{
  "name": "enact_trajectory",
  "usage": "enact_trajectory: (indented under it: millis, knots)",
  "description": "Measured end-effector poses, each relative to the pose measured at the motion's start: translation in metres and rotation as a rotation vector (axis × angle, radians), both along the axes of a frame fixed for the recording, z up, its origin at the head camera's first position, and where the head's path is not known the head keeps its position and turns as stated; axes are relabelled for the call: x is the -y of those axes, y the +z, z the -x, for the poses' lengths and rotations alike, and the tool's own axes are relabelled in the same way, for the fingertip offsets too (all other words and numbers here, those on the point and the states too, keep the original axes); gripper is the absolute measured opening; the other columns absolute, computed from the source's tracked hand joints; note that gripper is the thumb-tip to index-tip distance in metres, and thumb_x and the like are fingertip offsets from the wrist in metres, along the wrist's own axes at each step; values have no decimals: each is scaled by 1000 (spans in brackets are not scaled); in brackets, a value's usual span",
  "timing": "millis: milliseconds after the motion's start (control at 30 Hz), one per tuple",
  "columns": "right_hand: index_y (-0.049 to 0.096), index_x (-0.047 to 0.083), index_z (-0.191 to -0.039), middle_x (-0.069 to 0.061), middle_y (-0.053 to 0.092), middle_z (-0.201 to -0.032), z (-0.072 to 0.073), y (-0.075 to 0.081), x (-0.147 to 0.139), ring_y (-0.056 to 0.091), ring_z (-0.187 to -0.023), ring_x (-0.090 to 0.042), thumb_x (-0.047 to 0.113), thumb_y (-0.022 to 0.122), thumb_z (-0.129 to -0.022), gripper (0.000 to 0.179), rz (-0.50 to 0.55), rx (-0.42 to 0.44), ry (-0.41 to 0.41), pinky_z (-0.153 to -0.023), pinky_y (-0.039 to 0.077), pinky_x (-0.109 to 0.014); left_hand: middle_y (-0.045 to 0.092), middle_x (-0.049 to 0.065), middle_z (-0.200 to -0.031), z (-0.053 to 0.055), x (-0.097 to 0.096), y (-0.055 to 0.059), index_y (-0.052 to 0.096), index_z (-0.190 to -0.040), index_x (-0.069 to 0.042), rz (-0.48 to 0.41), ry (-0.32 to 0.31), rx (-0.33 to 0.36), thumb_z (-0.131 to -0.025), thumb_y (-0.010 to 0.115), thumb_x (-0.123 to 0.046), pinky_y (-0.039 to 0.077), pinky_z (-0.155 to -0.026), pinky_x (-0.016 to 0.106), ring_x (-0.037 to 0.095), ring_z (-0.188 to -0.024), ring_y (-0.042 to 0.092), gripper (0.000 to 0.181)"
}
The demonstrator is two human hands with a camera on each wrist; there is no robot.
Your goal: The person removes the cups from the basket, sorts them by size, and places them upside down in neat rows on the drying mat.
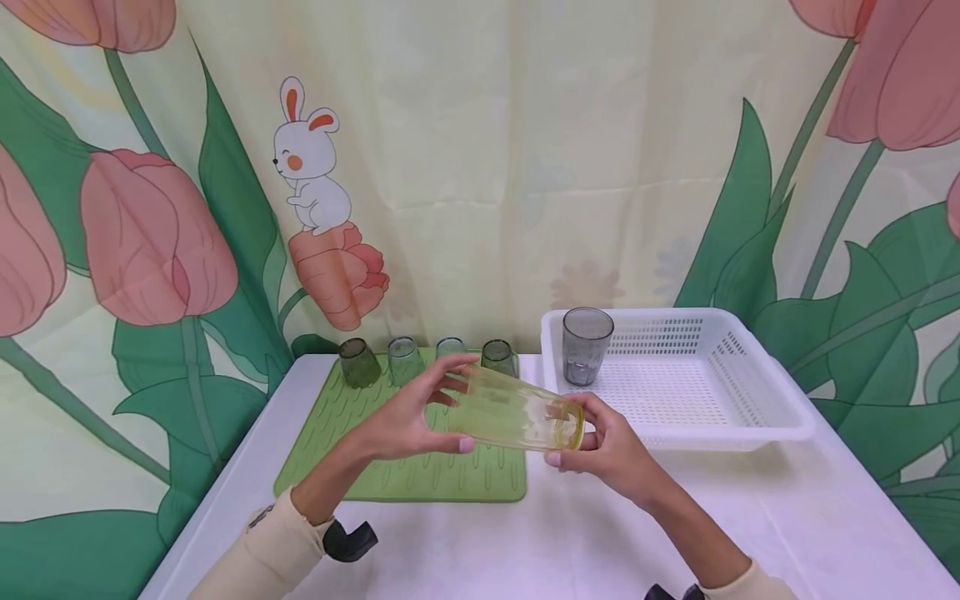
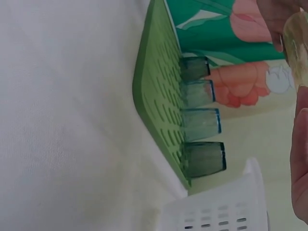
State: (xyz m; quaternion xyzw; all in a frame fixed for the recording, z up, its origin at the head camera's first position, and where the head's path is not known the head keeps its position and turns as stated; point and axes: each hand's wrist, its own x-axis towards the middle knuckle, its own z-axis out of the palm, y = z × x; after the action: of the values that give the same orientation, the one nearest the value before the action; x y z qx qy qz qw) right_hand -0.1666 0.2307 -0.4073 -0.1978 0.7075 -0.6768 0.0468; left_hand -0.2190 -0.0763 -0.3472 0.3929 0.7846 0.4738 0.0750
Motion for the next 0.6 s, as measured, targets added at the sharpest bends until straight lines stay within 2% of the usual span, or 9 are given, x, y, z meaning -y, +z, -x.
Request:
enact_trajectory:
  millis: [100,200,367,600]
  knots:
    - [48,12,-130,0,65,-107,1,2,1,70,-74,-10,-8,73,-83,58,10,-6,-5,-63,59,-26,47,0,-140,0,1,-3,35,-149,-34,-20,15,38,-80,85,-28,49,-103,41,15,-127,55,86]
    - [47,11,-131,1,63,-111,2,4,3,70,-74,-10,-9,73,-83,58,19,-15,-1,-62,58,-24,46,3,-140,1,4,-6,35,-149,-31,-38,14,67,-80,84,-24,49,-102,42,18,-126,55,84]
    - [48,11,-130,3,62,-114,4,11,6,68,-72,-9,-8,73,-83,56,13,-30,-17,-60,56,-22,45,7,-140,3,9,-12,33,-149,-28,-55,4,89,-80,83,-27,49,-104,44,21,-125,55,85]
    - [46,10,-132,3,63,-120,6,21,11,70,-78,-13,-4,73,-85,56,-26,-12,-56,-62,57,-25,48,7,-137,5,16,-22,30,-148,-25,-87,-2,129,-80,83,-30,47,-106,45,24,-124,56,86]
